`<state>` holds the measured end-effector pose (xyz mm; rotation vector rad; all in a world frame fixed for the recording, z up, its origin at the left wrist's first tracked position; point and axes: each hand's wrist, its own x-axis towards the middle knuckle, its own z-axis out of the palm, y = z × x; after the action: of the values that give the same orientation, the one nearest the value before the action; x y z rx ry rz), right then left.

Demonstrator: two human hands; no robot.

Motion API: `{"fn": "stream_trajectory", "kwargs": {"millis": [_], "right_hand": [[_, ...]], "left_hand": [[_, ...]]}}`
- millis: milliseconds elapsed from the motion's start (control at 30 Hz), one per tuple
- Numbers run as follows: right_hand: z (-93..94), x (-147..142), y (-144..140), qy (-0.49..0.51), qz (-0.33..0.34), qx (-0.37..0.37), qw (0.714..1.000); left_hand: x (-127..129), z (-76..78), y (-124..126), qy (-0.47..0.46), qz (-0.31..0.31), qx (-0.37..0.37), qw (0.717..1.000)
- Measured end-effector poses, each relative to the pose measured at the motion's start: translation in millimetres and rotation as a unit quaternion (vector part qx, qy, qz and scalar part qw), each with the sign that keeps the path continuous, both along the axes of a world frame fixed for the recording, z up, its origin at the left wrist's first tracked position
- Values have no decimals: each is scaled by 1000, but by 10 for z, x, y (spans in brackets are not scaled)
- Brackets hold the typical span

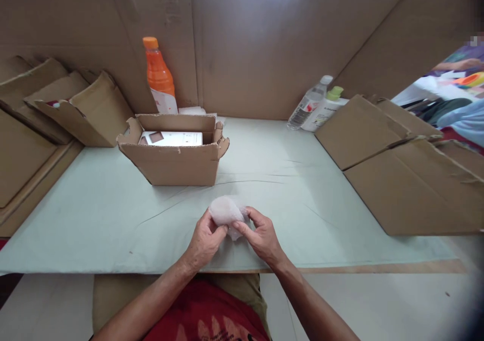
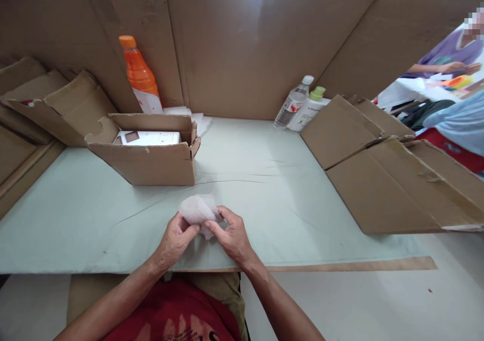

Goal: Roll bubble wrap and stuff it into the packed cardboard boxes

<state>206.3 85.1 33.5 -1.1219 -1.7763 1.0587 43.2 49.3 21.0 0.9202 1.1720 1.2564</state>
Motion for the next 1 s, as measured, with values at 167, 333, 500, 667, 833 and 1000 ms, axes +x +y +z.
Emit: {"fn": "stream_trajectory", "kwargs": {"millis": [167, 333, 500, 667, 833, 1000], "right_hand": [[-54, -28, -11, -11, -4, 34, 999], [-190, -122, -8, 26, -40, 2, 999], [-29, -167, 83, 86, -66, -45, 993], [699, -49, 482, 46, -37, 47, 997], [1511, -203, 1051, -98, -20, 174, 980], [1904, -536, 1696, -318, 40, 211, 924]], "left_hand": [[-25, 44, 57, -30, 43, -19, 998], [-30, -33, 79, -57, 38, -10, 998], [-334, 64, 42, 87, 26, 110, 990], [-1011, 621, 280, 414, 208, 377, 802], [-1489, 897, 758, 555, 293, 401, 667], [-1551, 715, 844, 562, 298, 430, 641]]}}
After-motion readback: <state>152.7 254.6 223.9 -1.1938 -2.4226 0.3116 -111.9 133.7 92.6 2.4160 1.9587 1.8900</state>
